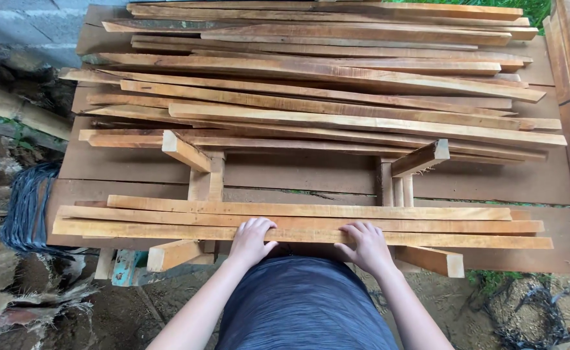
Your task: Organizing and stacking long thin wooden strips on a wooden workbench.
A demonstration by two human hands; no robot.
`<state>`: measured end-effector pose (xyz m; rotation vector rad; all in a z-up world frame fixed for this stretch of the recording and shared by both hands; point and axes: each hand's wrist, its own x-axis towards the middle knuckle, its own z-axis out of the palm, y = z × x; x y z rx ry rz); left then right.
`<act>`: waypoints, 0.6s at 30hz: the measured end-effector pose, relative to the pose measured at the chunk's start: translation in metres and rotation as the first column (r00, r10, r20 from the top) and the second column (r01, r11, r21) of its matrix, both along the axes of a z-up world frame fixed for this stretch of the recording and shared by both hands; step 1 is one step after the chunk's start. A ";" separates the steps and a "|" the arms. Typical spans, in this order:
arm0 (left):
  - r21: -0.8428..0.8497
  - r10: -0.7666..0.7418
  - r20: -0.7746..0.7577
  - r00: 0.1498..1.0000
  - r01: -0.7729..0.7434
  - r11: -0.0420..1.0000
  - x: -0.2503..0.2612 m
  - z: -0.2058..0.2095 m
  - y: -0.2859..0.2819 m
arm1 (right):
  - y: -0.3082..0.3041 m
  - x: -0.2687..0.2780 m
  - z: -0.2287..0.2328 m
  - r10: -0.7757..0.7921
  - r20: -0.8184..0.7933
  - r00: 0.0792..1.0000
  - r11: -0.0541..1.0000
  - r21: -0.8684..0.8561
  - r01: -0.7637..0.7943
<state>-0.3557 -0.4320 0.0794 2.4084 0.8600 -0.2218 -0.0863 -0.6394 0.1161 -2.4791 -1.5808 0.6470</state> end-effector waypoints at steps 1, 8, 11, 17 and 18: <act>0.002 0.002 0.000 1.000 -0.002 1.000 0.001 -0.007 0.000 | 0.004 -0.001 0.004 0.002 0.000 1.000 1.000 0.002 -0.002; 0.081 -0.068 -0.121 0.990 0.078 0.994 0.008 -0.019 -0.004 | 0.021 -0.003 0.004 0.035 -0.064 0.997 0.994 -0.101 -0.042; 0.065 -0.070 -0.133 0.989 0.080 0.995 0.012 -0.014 -0.003 | 0.026 0.005 -0.001 0.051 -0.113 0.992 0.987 -0.145 -0.067; 0.016 -0.089 -0.202 0.975 0.094 0.995 0.016 -0.009 0.003 | 0.022 0.010 -0.018 0.029 -0.170 0.985 0.981 -0.183 -0.061; 0.005 -0.096 -0.219 0.971 0.100 0.995 0.018 -0.008 0.004 | 0.021 0.011 -0.019 0.066 -0.134 0.989 0.979 -0.183 -0.090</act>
